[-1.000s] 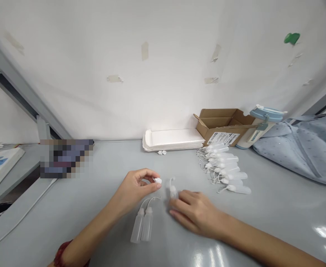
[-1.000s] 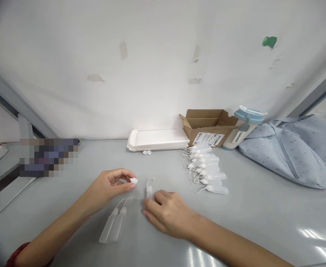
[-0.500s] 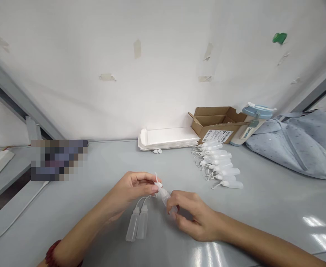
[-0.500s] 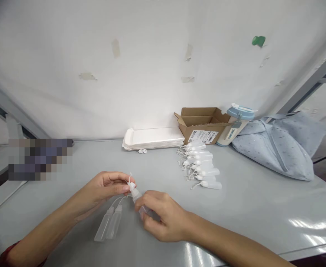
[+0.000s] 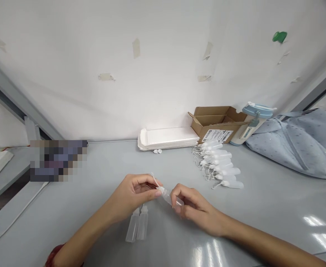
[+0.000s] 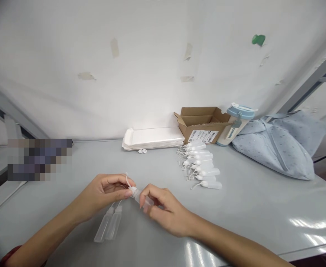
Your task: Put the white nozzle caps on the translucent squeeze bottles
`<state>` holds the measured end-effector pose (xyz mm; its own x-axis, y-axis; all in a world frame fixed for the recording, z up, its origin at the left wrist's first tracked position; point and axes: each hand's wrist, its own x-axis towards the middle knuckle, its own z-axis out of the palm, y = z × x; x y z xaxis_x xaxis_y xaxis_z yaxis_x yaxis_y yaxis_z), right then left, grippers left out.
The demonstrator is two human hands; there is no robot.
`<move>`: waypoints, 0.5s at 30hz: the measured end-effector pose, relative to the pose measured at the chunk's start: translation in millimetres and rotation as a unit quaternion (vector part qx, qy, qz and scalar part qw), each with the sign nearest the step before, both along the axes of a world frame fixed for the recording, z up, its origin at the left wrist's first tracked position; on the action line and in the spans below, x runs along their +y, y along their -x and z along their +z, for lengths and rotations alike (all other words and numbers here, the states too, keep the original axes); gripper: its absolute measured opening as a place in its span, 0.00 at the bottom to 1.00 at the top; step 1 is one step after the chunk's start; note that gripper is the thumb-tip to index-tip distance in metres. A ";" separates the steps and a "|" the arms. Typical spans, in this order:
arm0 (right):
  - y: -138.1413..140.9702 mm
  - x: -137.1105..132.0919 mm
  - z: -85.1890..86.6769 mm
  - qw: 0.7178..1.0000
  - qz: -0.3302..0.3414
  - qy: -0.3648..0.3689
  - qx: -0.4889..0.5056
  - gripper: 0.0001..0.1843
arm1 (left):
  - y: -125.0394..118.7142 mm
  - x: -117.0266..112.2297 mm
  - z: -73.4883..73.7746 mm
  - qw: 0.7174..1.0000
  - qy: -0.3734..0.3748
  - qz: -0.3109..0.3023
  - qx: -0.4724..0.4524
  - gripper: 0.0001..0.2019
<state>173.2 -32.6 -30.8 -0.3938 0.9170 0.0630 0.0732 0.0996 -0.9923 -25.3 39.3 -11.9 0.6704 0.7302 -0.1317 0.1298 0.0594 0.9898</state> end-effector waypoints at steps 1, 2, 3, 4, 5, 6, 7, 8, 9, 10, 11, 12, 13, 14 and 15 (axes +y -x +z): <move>0.2 1.3 -0.4 0.999 -0.003 0.033 0.042 0.04 | -0.1 -0.3 0.7 1.000 -0.004 0.002 -0.001 0.06; 0.6 2.7 -1.2 0.994 -0.004 0.063 0.087 0.03 | -0.3 -0.6 1.5 1.000 -0.009 0.003 0.001 0.06; 1.0 4.0 -2.2 0.987 -0.003 0.091 0.130 0.01 | -0.6 -0.7 2.2 1.000 -0.014 0.004 0.006 0.06; 1.4 5.2 -3.5 0.980 0.000 0.114 0.166 0.02 | -1.1 -0.8 2.7 1.000 -0.018 0.005 0.014 0.06; 1.8 6.1 -4.8 0.972 0.004 0.135 0.194 0.03 | -1.8 -0.9 3.1 0.999 -0.023 0.003 0.024 0.07; 2.1 6.5 -5.9 0.965 0.010 0.153 0.212 0.03 | -2.5 -0.9 3.3 0.999 -0.025 0.001 0.034 0.08; 2.3 6.4 -6.6 0.961 0.014 0.168 0.220 0.03 | -3.3 -0.9 3.3 0.999 -0.024 -0.002 0.044 0.08; 2.2 5.7 -6.6 0.961 0.015 0.174 0.215 0.04 | -4.0 -0.9 3.1 0.999 -0.019 -0.008 0.051 0.09; 1.9 4.5 -5.6 0.965 0.013 0.167 0.199 0.03 | -4.7 -0.9 2.9 0.998 -0.007 -0.015 0.055 0.10; 1.3 2.9 -3.8 0.975 0.008 0.146 0.169 0.03 | -5.3 -0.9 2.6 0.998 0.009 -0.025 0.056 0.11; 0.6 1.1 -1.0 0.986 0.003 0.112 0.120 0.03 | -5.7 -1.0 2.4 0.997 0.026 -0.036 0.056 0.12; -0.4 -0.9 2.3 0.996 0.001 0.070 0.057 0.02 | -5.8 -1.1 2.3 0.996 0.042 -0.047 0.056 0.12; -1.3 -2.8 5.9 1.000 0.003 0.027 -0.009 0.02 | -5.7 -1.4 2.3 0.996 0.053 -0.055 0.055 0.13; -2.2 -4.5 9.2 0.998 0.007 -0.007 -0.069 0.03 | -5.5 -1.8 2.3 0.995 0.059 -0.062 0.055 0.13; -2.8 -5.7 11.8 0.993 0.009 -0.028 -0.114 0.04 | -5.1 -2.4 2.4 0.995 0.060 -0.065 0.054 0.13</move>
<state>176.0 -38.3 -19.0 -0.4206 0.9070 0.0217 0.2926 0.1582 -0.9431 -20.2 36.9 -9.5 0.7351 0.6135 -0.2887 0.2493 0.1514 0.9565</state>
